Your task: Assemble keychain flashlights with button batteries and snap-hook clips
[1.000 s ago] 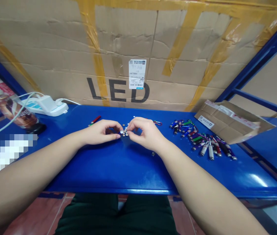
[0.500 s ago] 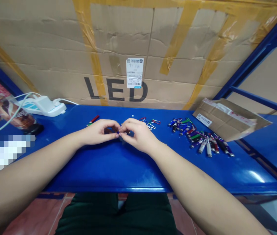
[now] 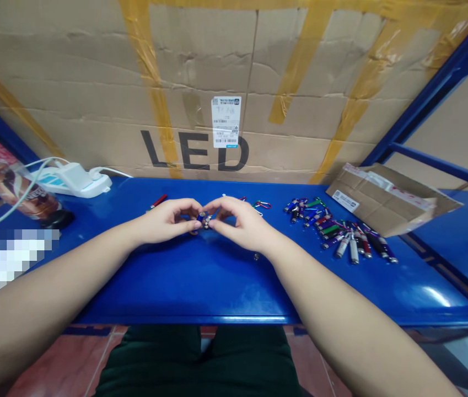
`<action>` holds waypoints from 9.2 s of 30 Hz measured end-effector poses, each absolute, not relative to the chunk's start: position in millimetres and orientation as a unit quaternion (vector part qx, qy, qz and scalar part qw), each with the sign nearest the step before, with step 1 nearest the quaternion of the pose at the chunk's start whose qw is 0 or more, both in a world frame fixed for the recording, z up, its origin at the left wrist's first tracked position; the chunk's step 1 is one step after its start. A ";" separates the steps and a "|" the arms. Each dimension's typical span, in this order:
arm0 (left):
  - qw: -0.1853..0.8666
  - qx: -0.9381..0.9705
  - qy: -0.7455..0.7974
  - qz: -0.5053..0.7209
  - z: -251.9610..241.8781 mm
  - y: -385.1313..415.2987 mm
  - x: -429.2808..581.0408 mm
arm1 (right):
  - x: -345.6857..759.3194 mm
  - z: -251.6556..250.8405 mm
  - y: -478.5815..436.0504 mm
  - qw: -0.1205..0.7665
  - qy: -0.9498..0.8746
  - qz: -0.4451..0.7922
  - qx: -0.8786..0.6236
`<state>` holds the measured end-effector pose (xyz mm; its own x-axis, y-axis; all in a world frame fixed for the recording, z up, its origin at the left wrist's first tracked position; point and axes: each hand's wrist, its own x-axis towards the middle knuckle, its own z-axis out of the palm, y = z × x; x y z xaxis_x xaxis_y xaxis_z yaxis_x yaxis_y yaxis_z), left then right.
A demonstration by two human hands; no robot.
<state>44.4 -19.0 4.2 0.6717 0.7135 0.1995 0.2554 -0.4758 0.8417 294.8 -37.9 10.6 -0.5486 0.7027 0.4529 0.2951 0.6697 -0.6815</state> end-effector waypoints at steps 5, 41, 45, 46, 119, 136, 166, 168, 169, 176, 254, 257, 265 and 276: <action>0.377 0.831 0.309 0.268 9.5 -19.2 40.4 | 329.1 24.6 -22.1 0.369 -0.807 0.187 -0.422; 0.346 0.857 0.281 0.258 8.7 -20.9 46.4 | 302.1 19.4 -55.0 0.387 -0.824 0.250 -0.330; 0.316 0.875 0.265 0.252 12.7 -23.1 48.3 | 298.8 16.9 -54.8 0.396 -0.818 0.272 -0.317; 0.314 0.877 0.265 0.251 13.7 -23.8 48.8 | 298.5 16.8 -54.9 0.397 -0.818 0.271 -0.317; 0.419 0.804 0.356 0.226 28.8 -48.4 68.8 | 295.1 21.6 -56.1 0.267 -0.919 0.146 -0.249; 0.371 0.828 0.371 0.197 22.5 -46.7 71.7 | 294.7 15.2 -49.7 0.239 -0.864 0.333 -0.293; 0.105 0.908 0.240 0.328 19.9 -48.9 68.3 | 287.3 21.4 -62.0 0.320 -0.788 0.401 -0.339; 0.060 0.920 0.214 0.324 18.5 -48.9 67.1 | 284.8 20.0 -63.6 0.293 -0.696 0.562 -0.337; 0.044 0.924 0.207 0.319 17.9 -48.7 66.9 | 284.0 19.9 -64.1 0.273 -0.655 0.621 -0.332; 0.151 0.899 0.281 0.301 14.1 -42.8 71.7 | 288.8 24.2 -64.9 0.282 -0.820 0.309 -0.390; 0.154 0.854 0.442 0.226 18.0 -10.7 31.8 | 387.8 32.8 -8.1 0.115 -0.729 0.140 -0.660; 0.227 0.819 0.460 0.257 19.2 -8.1 30.2 | 391.4 24.8 -2.7 0.093 -0.740 0.143 -0.651; 0.556 0.596 0.453 0.362 28.7 -11.8 33.1 | 392.1 20.5 0.6 0.072 -0.741 0.139 -0.653; 0.628 0.493 0.480 0.365 33.0 -11.9 28.4 | 387.5 19.7 0.9 0.086 -0.736 0.122 -0.660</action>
<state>28.4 -11.9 33.0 0.2736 0.9308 -0.2425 0.0151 0.2479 0.9687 387.5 0.9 19.7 -0.1144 0.9929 -0.0330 0.9509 0.0998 -0.2931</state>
